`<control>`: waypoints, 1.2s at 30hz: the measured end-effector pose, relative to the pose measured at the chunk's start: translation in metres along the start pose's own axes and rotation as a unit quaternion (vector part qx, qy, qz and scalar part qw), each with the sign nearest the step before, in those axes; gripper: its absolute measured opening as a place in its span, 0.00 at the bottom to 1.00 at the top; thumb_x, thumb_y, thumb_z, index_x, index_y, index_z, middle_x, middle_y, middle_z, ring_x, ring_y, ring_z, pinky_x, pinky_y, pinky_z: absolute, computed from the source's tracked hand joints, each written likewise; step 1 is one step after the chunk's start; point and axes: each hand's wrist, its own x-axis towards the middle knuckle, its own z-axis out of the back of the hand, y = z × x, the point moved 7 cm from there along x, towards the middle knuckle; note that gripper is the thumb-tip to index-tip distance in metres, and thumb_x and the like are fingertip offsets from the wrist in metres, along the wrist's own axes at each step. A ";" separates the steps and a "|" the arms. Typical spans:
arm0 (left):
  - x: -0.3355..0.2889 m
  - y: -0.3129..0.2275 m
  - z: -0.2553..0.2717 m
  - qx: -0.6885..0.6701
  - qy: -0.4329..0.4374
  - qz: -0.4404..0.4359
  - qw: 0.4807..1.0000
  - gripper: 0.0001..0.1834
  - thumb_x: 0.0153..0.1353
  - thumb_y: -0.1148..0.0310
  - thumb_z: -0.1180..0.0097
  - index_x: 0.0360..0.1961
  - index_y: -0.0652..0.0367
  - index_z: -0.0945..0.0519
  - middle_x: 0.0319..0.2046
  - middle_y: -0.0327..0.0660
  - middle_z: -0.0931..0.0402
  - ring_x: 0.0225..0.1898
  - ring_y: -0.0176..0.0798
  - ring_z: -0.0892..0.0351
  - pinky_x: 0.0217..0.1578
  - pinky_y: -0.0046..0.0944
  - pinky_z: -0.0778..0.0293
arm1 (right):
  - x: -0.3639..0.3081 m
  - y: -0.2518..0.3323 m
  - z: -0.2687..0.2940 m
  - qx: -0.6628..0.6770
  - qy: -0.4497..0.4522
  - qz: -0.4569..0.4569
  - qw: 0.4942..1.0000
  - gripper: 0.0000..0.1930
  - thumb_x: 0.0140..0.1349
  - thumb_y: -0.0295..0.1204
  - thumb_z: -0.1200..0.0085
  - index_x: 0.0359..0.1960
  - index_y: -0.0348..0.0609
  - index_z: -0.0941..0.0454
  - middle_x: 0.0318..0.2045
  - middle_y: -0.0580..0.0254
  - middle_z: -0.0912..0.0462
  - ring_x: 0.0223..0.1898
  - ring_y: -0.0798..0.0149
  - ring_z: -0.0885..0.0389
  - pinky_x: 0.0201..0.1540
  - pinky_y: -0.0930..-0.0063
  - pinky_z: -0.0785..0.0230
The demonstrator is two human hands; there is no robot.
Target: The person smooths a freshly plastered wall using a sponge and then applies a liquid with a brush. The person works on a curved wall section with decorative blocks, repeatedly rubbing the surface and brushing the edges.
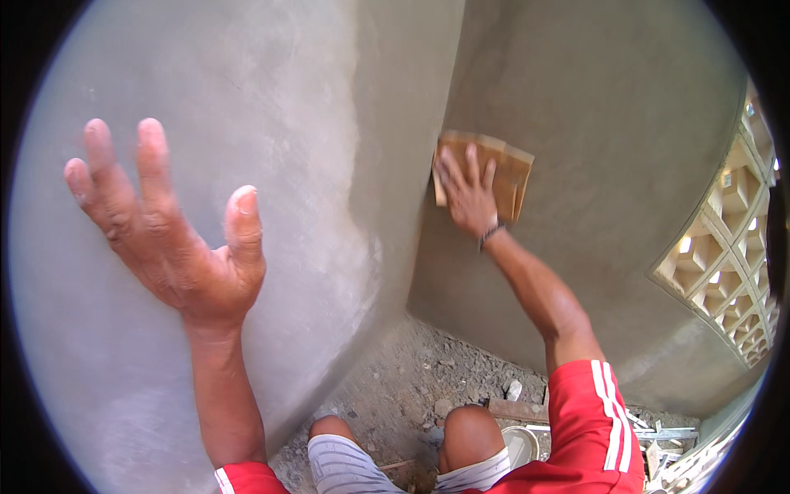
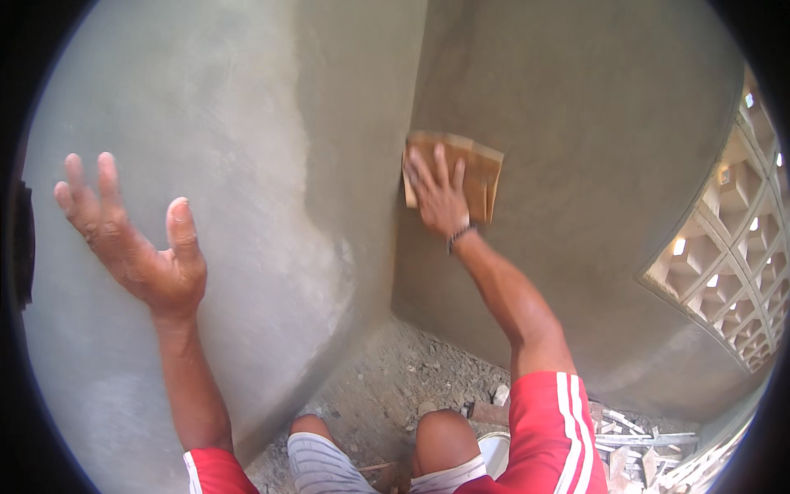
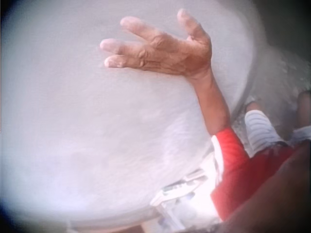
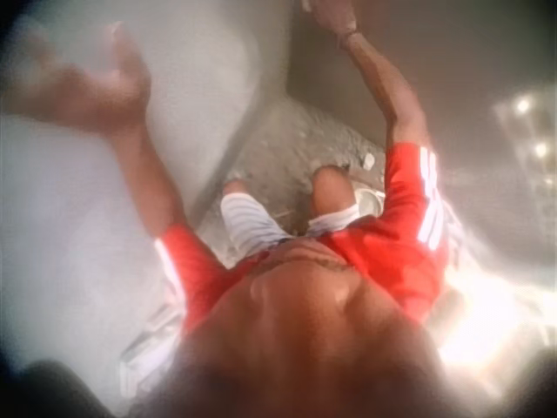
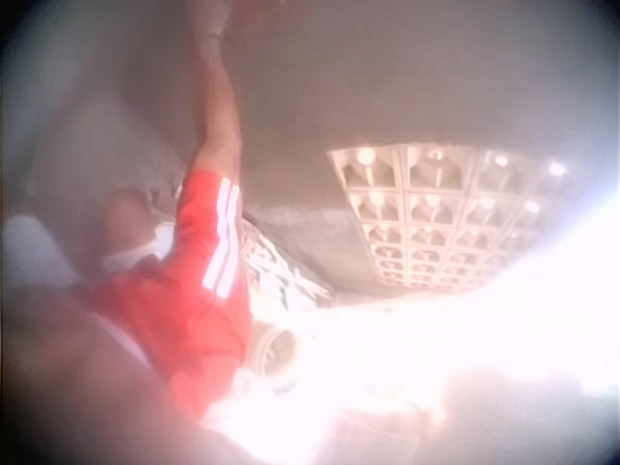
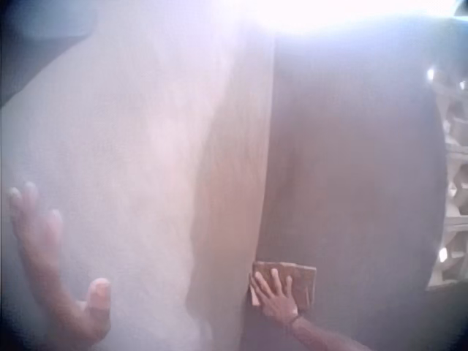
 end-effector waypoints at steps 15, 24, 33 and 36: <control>0.006 -0.005 -0.006 0.111 0.073 0.062 0.989 0.30 0.69 0.50 0.55 0.67 0.54 0.32 0.72 0.48 0.44 0.75 0.55 0.55 0.72 0.56 0.51 | 0.089 -0.316 0.142 -0.066 -0.236 -0.159 0.956 0.33 0.64 0.38 0.53 0.73 0.61 0.42 0.75 0.69 0.48 0.76 0.46 0.58 0.70 0.30 0.66; 0.001 -0.009 -0.008 0.111 0.078 0.055 0.989 0.29 0.69 0.51 0.55 0.66 0.54 0.32 0.71 0.48 0.42 0.75 0.55 0.53 0.71 0.57 0.49 | 0.211 -0.187 0.107 -0.079 -0.122 -0.123 0.982 0.33 0.65 0.38 0.54 0.73 0.57 0.43 0.75 0.67 0.48 0.76 0.44 0.58 0.70 0.30 0.65; 0.005 -0.007 -0.010 0.128 0.109 0.084 0.982 0.29 0.71 0.48 0.58 0.66 0.54 0.30 0.71 0.50 0.43 0.74 0.58 0.51 0.69 0.58 0.48 | -0.075 -0.038 0.008 0.068 0.105 0.176 0.976 0.37 0.60 0.38 0.49 0.73 0.57 0.43 0.76 0.65 0.52 0.77 0.50 0.63 0.75 0.41 0.66; 0.004 -0.004 -0.011 0.142 0.119 0.086 0.979 0.30 0.72 0.47 0.61 0.66 0.54 0.30 0.72 0.50 0.44 0.74 0.58 0.51 0.69 0.58 0.48 | -0.126 -0.091 0.017 0.085 0.112 0.166 0.976 0.38 0.58 0.37 0.47 0.73 0.58 0.43 0.76 0.67 0.52 0.77 0.51 0.64 0.74 0.39 0.66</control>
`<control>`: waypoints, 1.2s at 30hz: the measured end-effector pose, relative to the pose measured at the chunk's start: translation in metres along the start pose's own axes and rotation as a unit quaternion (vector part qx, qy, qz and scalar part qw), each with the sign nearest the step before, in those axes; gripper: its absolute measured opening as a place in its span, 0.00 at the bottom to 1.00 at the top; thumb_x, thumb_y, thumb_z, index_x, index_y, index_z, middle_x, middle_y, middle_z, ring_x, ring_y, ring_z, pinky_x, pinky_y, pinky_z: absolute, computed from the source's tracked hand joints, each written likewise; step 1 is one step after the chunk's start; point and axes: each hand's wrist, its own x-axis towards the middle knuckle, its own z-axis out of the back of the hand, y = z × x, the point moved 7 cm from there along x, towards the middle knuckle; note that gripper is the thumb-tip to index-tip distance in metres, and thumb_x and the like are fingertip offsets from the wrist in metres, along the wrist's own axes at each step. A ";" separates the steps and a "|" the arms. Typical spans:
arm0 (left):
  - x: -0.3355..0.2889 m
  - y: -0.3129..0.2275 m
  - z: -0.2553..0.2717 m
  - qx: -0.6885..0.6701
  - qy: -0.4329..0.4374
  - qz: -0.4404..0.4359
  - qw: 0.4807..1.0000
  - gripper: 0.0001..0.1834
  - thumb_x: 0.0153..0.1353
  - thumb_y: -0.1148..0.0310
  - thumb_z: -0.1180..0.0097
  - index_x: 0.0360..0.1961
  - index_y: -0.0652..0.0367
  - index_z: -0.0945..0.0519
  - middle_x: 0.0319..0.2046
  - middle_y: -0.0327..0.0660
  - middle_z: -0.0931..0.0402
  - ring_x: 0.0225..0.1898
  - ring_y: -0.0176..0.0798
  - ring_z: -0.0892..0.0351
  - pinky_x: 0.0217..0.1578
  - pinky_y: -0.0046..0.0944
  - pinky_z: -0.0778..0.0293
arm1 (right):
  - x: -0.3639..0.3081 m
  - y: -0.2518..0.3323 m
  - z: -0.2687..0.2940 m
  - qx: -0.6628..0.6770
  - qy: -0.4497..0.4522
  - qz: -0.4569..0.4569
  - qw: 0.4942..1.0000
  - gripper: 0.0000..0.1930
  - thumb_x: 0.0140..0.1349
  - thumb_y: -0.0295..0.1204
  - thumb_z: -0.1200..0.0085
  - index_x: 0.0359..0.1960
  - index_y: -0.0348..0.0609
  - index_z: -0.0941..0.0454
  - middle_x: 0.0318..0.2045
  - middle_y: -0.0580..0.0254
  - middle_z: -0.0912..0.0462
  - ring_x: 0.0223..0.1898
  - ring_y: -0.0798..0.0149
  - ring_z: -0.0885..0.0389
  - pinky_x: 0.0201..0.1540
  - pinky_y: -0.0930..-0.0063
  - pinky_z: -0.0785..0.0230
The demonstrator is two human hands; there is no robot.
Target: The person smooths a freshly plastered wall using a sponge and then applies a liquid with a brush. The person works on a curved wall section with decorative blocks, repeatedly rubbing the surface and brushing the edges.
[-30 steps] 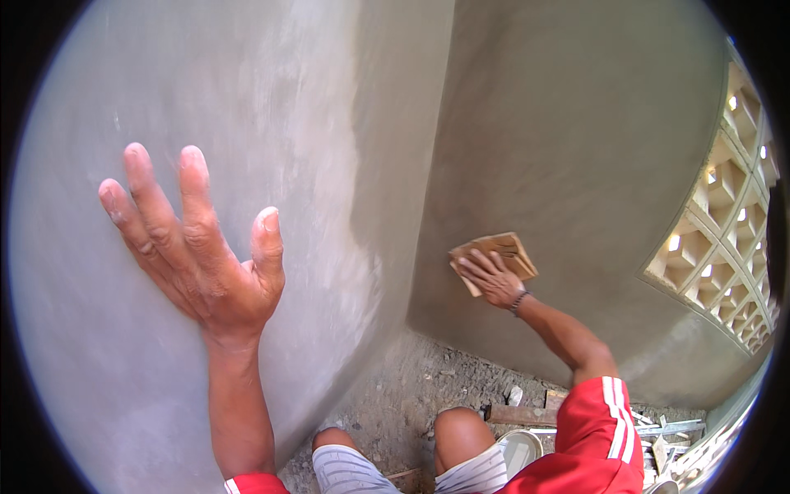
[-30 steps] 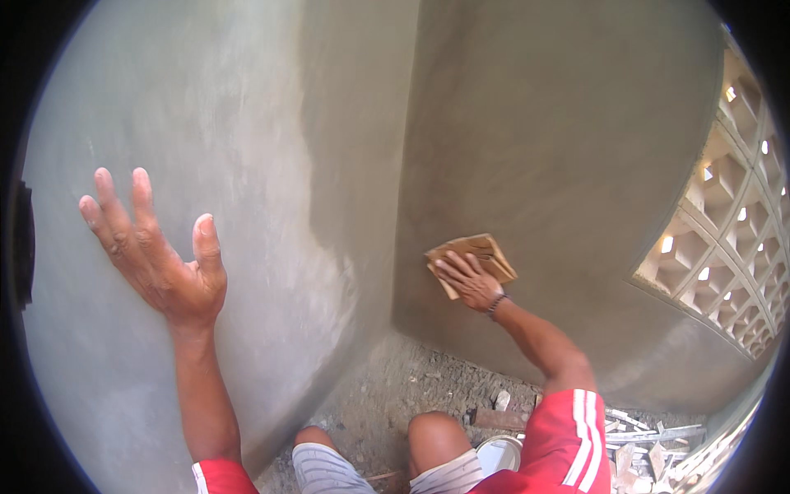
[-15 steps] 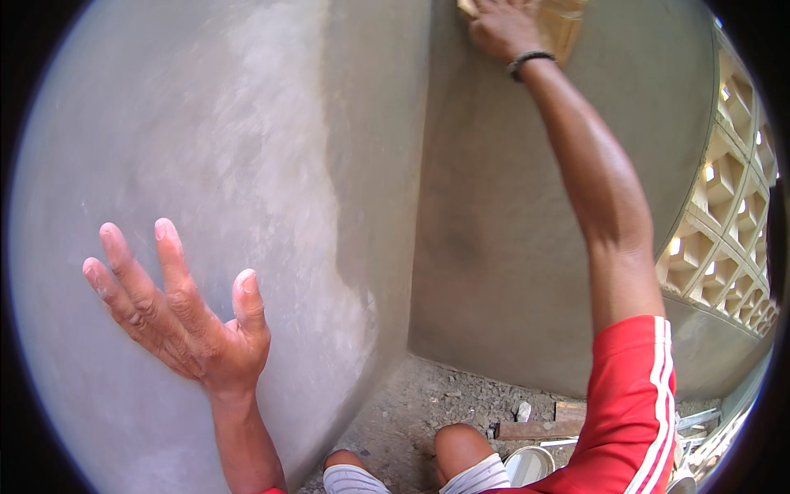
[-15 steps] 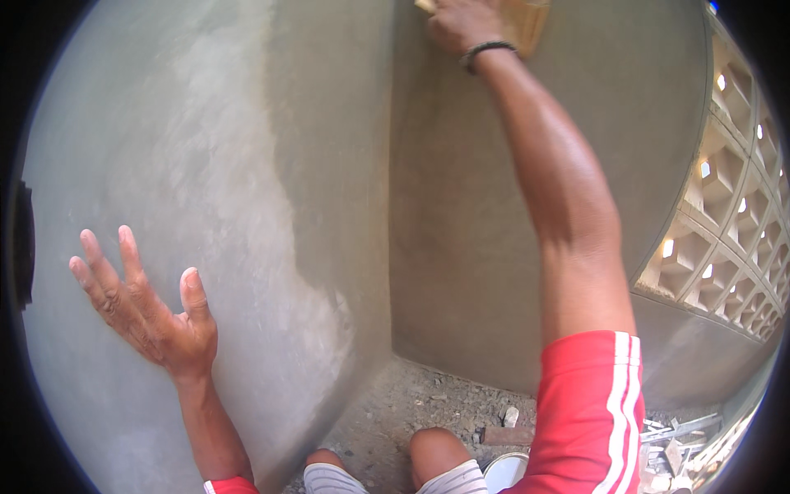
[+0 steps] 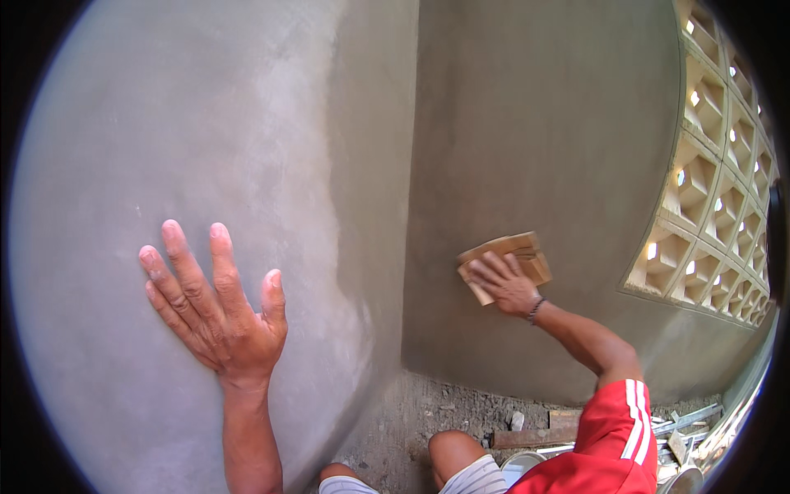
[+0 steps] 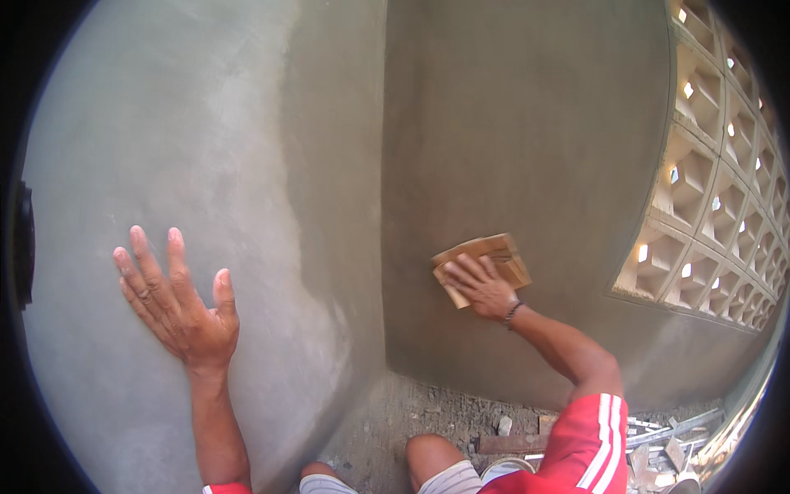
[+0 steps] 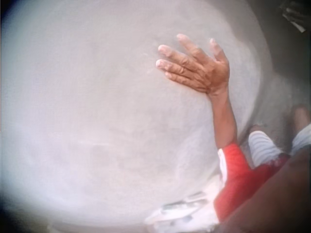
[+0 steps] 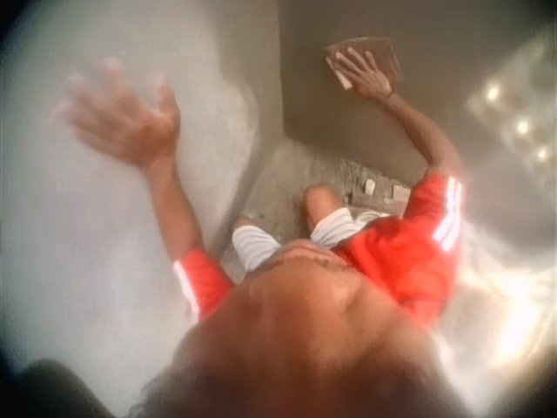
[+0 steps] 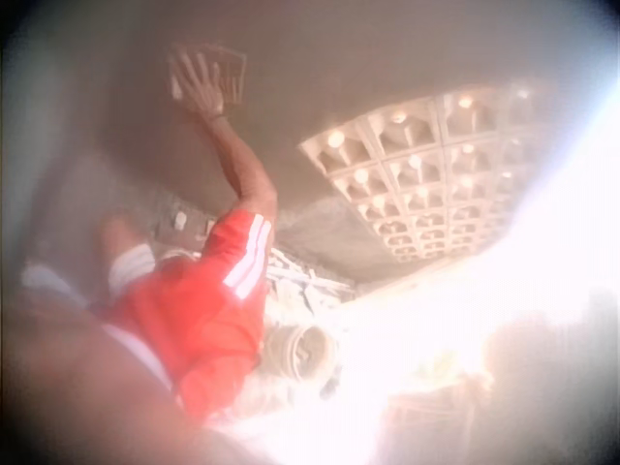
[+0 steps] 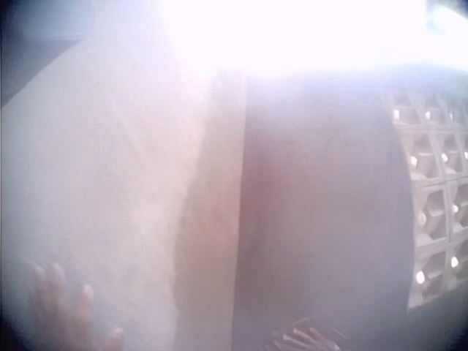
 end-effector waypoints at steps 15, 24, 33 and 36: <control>0.004 0.006 0.003 0.050 -0.027 -0.012 0.998 0.29 0.70 0.50 0.53 0.70 0.44 0.35 0.73 0.39 0.45 0.75 0.48 0.50 0.71 0.52 0.47 | 0.133 -0.144 0.139 -0.085 -0.223 -0.171 0.956 0.34 0.58 0.34 0.49 0.70 0.57 0.38 0.74 0.63 0.46 0.75 0.47 0.55 0.72 0.35 0.62; 0.010 -0.004 -0.002 0.077 -0.025 -0.022 0.996 0.30 0.70 0.49 0.53 0.71 0.41 0.38 0.74 0.36 0.49 0.75 0.46 0.51 0.71 0.51 0.49 | -0.068 -0.193 0.111 -0.038 -0.053 -0.191 0.979 0.40 0.56 0.30 0.47 0.73 0.65 0.43 0.76 0.65 0.52 0.77 0.53 0.61 0.75 0.41 0.67; 0.005 -0.010 -0.009 0.078 -0.062 -0.048 0.994 0.29 0.72 0.43 0.60 0.72 0.33 0.39 0.75 0.29 0.51 0.75 0.43 0.52 0.72 0.49 0.50 | -0.053 -0.368 0.259 -0.174 -0.224 -0.405 0.869 0.29 0.72 0.54 0.64 0.73 0.65 0.42 0.76 0.53 0.55 0.75 0.37 0.64 0.72 0.32 0.75; 0.008 -0.004 -0.007 0.108 -0.059 -0.050 0.991 0.29 0.72 0.42 0.61 0.72 0.33 0.39 0.75 0.29 0.52 0.75 0.43 0.52 0.72 0.49 0.51 | -0.076 -0.294 0.196 -0.176 -0.288 -0.375 0.863 0.33 0.61 0.41 0.55 0.72 0.66 0.41 0.75 0.55 0.51 0.75 0.39 0.59 0.70 0.30 0.68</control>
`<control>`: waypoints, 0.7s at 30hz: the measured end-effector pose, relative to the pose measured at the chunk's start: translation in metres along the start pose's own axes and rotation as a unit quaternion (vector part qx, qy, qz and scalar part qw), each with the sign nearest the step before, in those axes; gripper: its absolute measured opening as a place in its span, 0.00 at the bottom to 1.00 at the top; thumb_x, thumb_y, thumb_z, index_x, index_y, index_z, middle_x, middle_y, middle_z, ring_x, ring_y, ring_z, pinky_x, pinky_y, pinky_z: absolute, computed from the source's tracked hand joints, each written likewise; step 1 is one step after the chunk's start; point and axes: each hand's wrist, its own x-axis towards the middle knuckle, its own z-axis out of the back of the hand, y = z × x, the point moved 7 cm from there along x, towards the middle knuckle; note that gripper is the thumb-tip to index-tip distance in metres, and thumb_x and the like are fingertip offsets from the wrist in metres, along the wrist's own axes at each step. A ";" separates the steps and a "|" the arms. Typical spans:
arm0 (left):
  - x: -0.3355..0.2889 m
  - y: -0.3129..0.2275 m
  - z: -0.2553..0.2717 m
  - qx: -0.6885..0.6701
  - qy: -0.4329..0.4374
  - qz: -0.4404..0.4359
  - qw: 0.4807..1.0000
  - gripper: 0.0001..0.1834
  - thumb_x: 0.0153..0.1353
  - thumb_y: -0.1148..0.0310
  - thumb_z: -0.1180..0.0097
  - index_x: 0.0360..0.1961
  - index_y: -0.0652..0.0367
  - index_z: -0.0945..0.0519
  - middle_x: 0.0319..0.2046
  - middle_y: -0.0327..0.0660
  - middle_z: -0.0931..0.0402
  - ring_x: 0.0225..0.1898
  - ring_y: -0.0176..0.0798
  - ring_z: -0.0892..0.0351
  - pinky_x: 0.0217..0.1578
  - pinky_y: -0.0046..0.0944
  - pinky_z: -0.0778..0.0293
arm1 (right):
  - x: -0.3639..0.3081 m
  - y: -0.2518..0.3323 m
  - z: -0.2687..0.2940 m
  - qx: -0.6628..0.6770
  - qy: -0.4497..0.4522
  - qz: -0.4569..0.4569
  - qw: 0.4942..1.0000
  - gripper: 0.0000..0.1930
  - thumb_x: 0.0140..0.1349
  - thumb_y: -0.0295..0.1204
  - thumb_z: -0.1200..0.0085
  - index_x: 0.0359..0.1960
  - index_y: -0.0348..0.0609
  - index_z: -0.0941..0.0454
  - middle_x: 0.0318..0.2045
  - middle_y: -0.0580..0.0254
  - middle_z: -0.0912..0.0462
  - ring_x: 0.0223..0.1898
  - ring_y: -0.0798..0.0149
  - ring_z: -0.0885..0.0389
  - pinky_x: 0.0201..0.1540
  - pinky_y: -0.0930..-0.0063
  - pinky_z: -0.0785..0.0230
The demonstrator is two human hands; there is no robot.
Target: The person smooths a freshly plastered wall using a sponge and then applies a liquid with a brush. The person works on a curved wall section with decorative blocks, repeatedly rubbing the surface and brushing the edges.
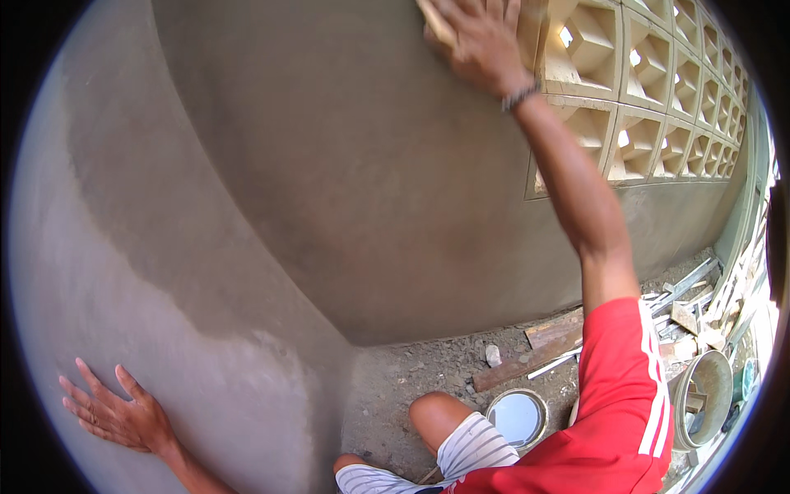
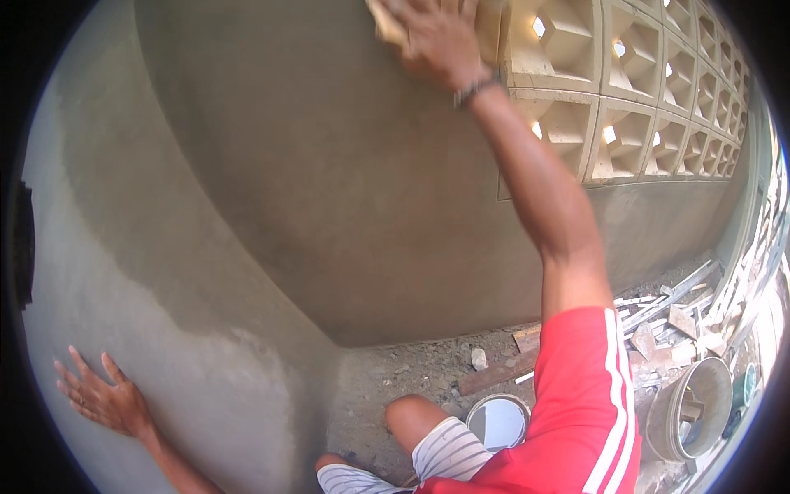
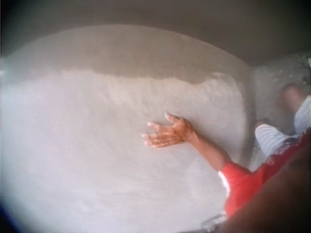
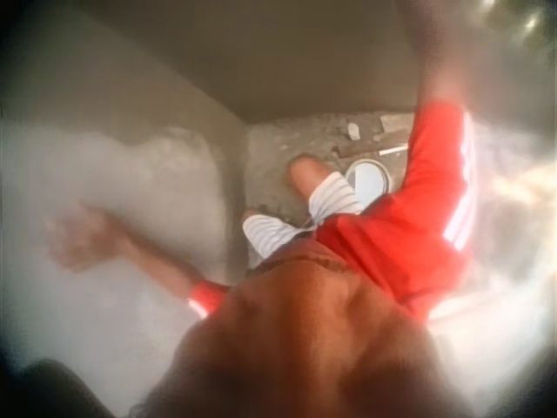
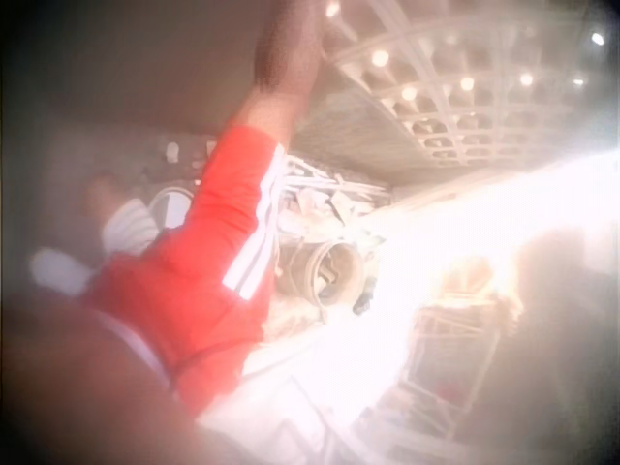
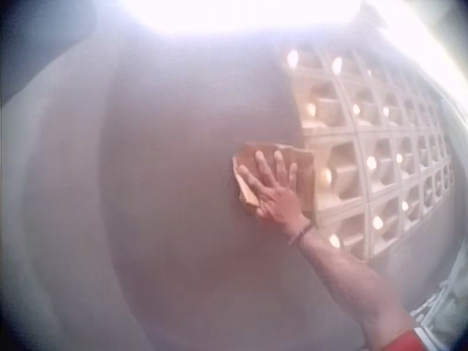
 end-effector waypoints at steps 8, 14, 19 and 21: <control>-0.007 -0.017 -0.004 -0.023 -0.001 -0.007 1.000 0.30 0.71 0.42 0.62 0.71 0.35 0.38 0.75 0.33 0.50 0.76 0.45 0.55 0.73 0.51 0.56 | -0.435 0.120 0.007 0.124 0.269 -0.042 0.954 0.36 0.55 0.42 0.43 0.69 0.70 0.35 0.77 0.58 0.55 0.76 0.36 0.67 0.70 0.30 0.77; 0.004 -0.008 0.004 0.016 0.046 -0.001 0.999 0.31 0.72 0.47 0.60 0.72 0.46 0.40 0.76 0.41 0.54 0.76 0.51 0.58 0.73 0.54 0.58 | -0.337 0.109 0.000 0.108 0.173 0.017 0.979 0.32 0.59 0.39 0.46 0.68 0.69 0.33 0.77 0.58 0.53 0.76 0.38 0.67 0.72 0.34 0.82; -0.002 -0.003 0.005 0.016 0.094 0.016 0.995 0.32 0.70 0.48 0.59 0.72 0.49 0.39 0.75 0.45 0.53 0.76 0.56 0.59 0.72 0.56 0.59 | -0.120 0.086 0.001 0.069 0.067 -0.046 0.994 0.30 0.62 0.41 0.47 0.68 0.65 0.32 0.76 0.58 0.52 0.76 0.39 0.62 0.72 0.34 0.76; -0.001 -0.004 0.006 0.006 0.104 0.019 0.994 0.33 0.69 0.50 0.56 0.71 0.50 0.39 0.75 0.45 0.53 0.76 0.56 0.59 0.72 0.58 0.59 | -0.055 0.084 -0.002 0.047 0.031 -0.069 0.996 0.31 0.64 0.44 0.47 0.70 0.65 0.36 0.76 0.59 0.52 0.76 0.40 0.62 0.71 0.32 0.72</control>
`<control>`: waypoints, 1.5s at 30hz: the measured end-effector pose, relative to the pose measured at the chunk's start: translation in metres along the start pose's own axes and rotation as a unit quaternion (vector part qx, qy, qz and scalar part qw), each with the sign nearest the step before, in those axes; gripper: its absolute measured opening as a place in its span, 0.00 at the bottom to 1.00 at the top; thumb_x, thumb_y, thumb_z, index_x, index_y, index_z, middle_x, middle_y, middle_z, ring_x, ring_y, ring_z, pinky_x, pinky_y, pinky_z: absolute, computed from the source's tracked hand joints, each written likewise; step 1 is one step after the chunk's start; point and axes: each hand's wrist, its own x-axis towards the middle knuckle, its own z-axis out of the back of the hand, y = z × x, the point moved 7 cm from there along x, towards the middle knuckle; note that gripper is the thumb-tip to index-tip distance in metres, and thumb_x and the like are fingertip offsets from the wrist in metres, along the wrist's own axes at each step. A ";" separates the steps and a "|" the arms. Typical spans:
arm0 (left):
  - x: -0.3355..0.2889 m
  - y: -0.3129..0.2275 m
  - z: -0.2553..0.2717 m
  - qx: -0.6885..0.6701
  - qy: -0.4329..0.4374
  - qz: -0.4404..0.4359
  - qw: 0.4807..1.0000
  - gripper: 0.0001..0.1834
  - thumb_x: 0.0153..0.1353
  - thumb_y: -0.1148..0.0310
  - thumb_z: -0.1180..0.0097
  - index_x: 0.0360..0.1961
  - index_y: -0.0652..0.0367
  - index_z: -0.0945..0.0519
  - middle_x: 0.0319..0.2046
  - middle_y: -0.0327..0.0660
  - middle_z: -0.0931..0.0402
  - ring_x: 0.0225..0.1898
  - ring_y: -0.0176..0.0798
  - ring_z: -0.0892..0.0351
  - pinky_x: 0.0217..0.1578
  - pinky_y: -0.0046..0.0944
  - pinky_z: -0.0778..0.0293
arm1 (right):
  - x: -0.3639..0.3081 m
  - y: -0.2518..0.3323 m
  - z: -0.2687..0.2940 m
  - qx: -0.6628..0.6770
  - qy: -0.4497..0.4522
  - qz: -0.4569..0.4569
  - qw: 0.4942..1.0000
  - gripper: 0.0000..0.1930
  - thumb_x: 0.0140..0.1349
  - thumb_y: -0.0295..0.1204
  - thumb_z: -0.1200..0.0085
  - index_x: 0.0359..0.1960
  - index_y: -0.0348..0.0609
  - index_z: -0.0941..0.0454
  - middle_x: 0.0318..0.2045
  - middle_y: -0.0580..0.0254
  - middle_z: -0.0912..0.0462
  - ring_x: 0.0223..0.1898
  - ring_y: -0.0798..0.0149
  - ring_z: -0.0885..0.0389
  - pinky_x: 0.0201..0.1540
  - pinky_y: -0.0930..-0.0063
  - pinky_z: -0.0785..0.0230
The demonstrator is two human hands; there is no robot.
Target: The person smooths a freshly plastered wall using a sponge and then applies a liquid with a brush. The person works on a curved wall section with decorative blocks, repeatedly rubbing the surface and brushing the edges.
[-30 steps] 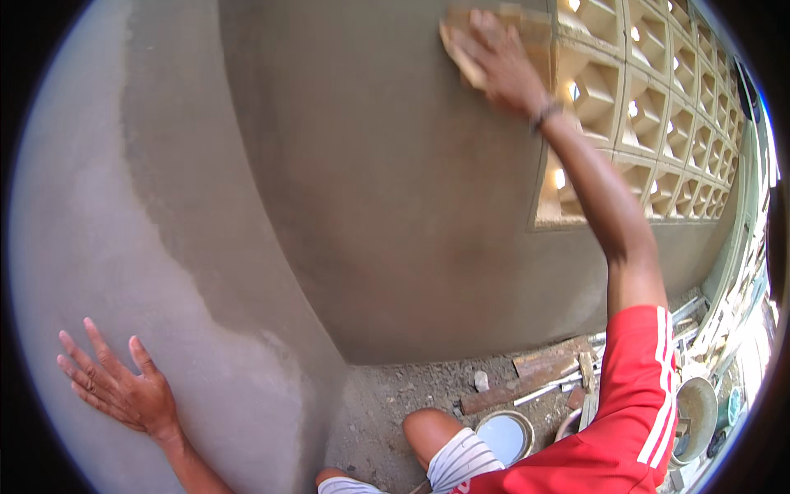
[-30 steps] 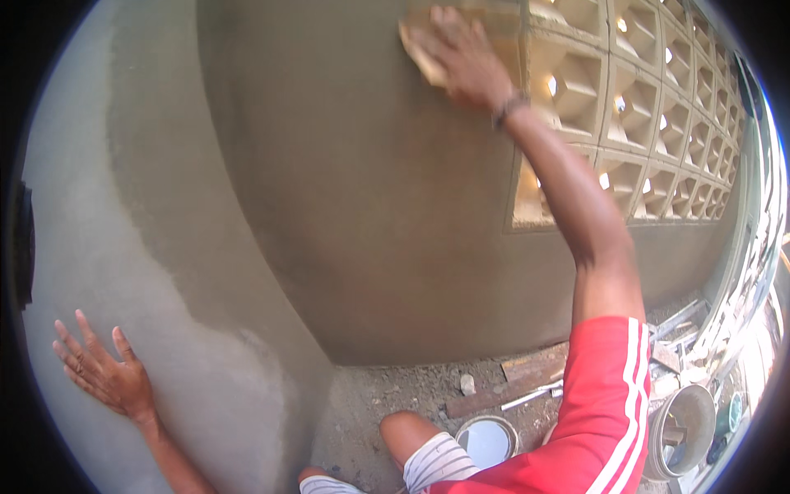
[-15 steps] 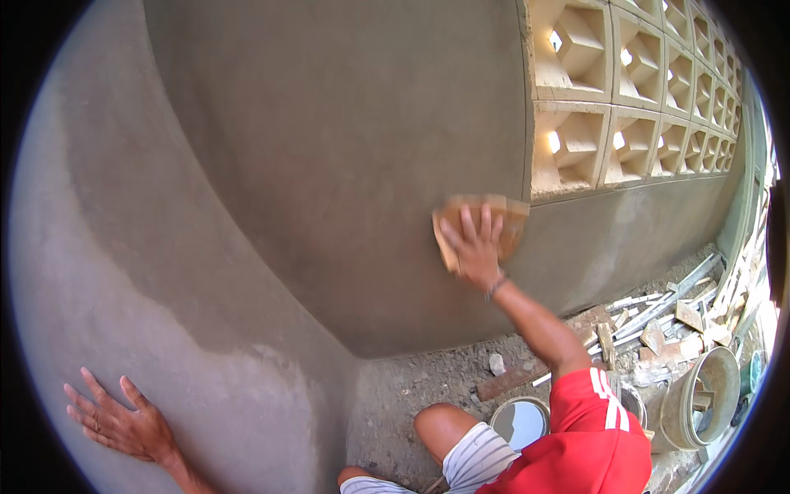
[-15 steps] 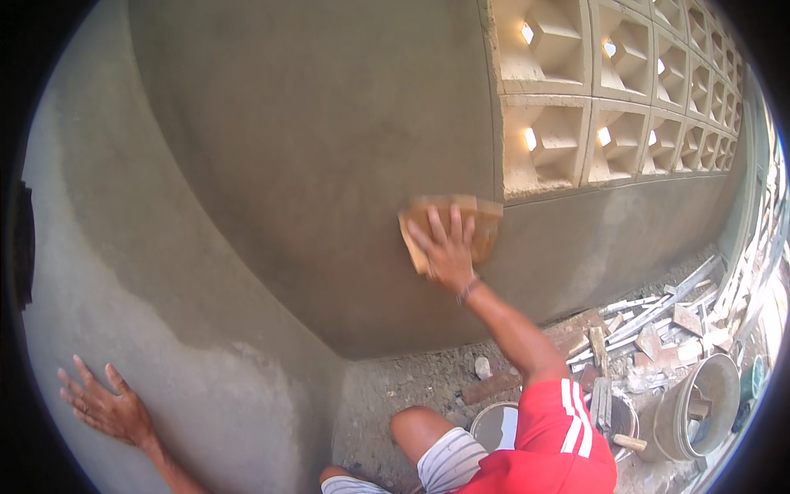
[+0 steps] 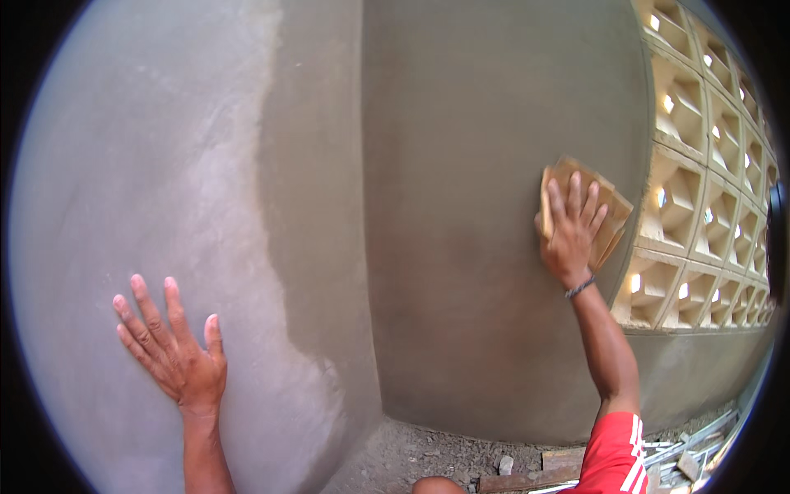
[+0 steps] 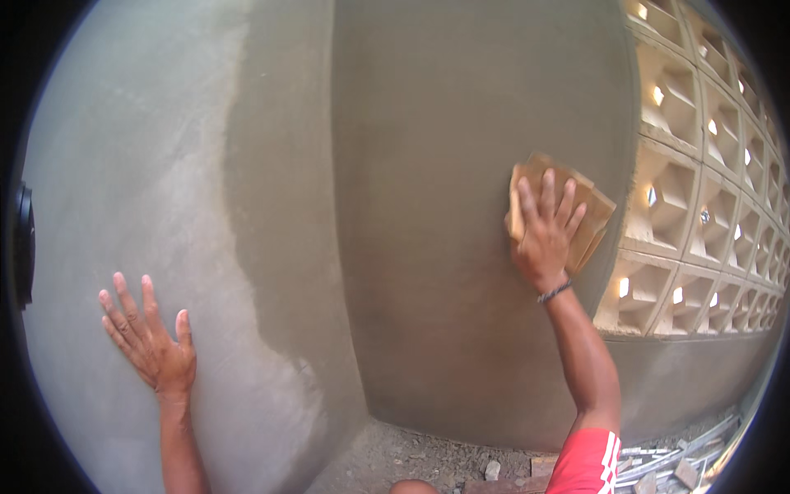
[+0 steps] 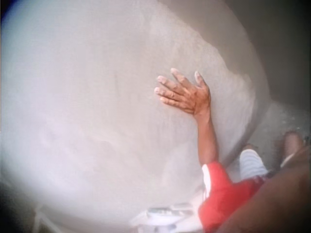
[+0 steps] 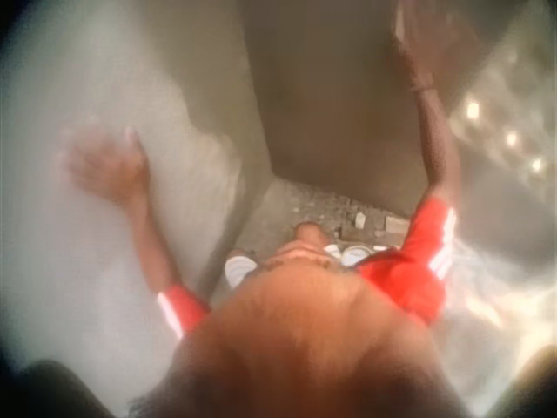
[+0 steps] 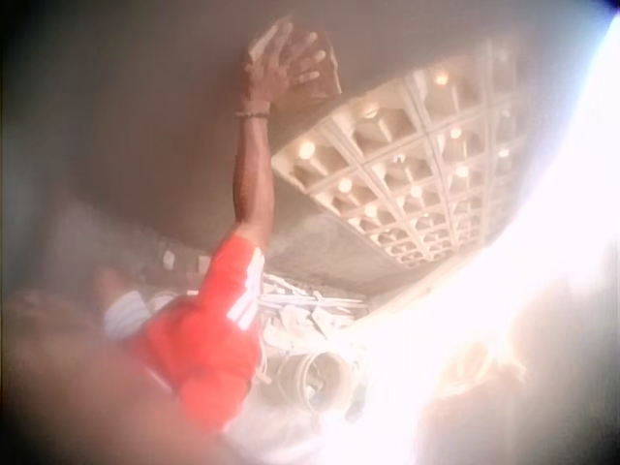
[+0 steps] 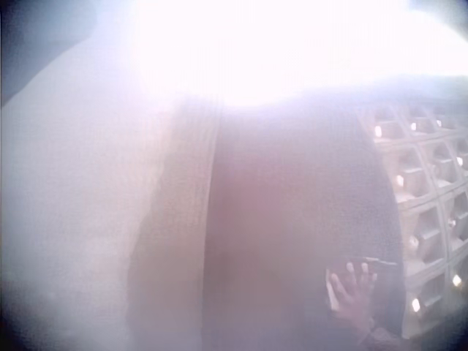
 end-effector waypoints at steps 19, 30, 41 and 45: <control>-0.011 -0.001 -0.014 -0.055 0.105 -0.048 0.992 0.31 0.70 0.50 0.59 0.69 0.56 0.35 0.74 0.60 0.57 0.74 0.73 0.70 0.70 0.68 0.72 | 0.389 0.213 -0.064 -0.049 0.048 0.143 0.987 0.34 0.65 0.38 0.53 0.74 0.67 0.46 0.77 0.62 0.54 0.76 0.39 0.64 0.70 0.28 0.72; 0.071 0.035 0.073 -0.419 0.328 0.045 0.846 0.35 0.68 0.56 0.54 0.72 0.58 0.43 0.74 0.64 0.66 0.74 0.72 0.71 0.68 0.72 0.67 | 0.156 0.106 -0.044 0.151 0.275 0.370 0.874 0.33 0.62 0.36 0.51 0.71 0.64 0.39 0.76 0.63 0.50 0.77 0.52 0.61 0.73 0.38 0.66; 0.387 0.110 0.044 -0.133 -0.015 0.033 0.990 0.34 0.70 0.55 0.54 0.71 0.60 0.42 0.74 0.59 0.60 0.76 0.63 0.63 0.70 0.66 0.60 | 0.567 0.127 -0.029 0.020 0.068 0.161 0.984 0.35 0.61 0.32 0.53 0.73 0.62 0.43 0.76 0.60 0.53 0.77 0.44 0.62 0.72 0.34 0.71; 0.382 0.109 0.035 -0.097 -0.046 0.042 0.993 0.32 0.71 0.51 0.56 0.68 0.61 0.35 0.73 0.58 0.52 0.75 0.62 0.59 0.70 0.64 0.60 | 0.344 0.142 -0.041 0.099 0.258 0.377 0.884 0.35 0.64 0.35 0.55 0.74 0.62 0.47 0.77 0.61 0.56 0.78 0.49 0.65 0.74 0.40 0.75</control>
